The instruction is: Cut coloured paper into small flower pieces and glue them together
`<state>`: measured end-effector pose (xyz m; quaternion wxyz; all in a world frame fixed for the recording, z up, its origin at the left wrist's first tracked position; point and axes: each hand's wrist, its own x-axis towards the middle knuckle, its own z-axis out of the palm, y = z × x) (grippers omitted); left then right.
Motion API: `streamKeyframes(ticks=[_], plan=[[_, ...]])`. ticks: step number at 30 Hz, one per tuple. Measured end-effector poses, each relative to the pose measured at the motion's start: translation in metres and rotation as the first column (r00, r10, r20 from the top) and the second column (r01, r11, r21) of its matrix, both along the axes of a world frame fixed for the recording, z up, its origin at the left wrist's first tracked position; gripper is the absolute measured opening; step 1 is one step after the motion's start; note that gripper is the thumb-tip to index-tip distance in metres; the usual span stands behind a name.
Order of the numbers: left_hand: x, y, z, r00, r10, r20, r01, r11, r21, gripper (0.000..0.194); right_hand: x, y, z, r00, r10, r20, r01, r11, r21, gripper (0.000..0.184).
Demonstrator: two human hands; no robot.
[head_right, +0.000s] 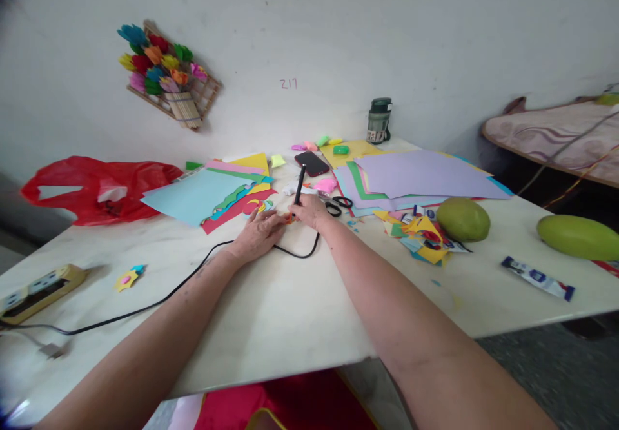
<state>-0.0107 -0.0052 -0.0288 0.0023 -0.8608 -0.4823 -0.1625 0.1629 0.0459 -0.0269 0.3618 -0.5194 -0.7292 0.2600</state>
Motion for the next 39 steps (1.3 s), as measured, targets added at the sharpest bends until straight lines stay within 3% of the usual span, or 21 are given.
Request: streamKeyframes(ticks=[39], plan=[[-0.0008, 0.0009, 0.003, 0.999, -0.013, -0.035, 0.012, 0.999, -0.039, 0.036, -0.0008, -0.0023, 0.0029, 0.998, -0.021, 0.054, 0.021, 1.0, -0.002, 0.015]])
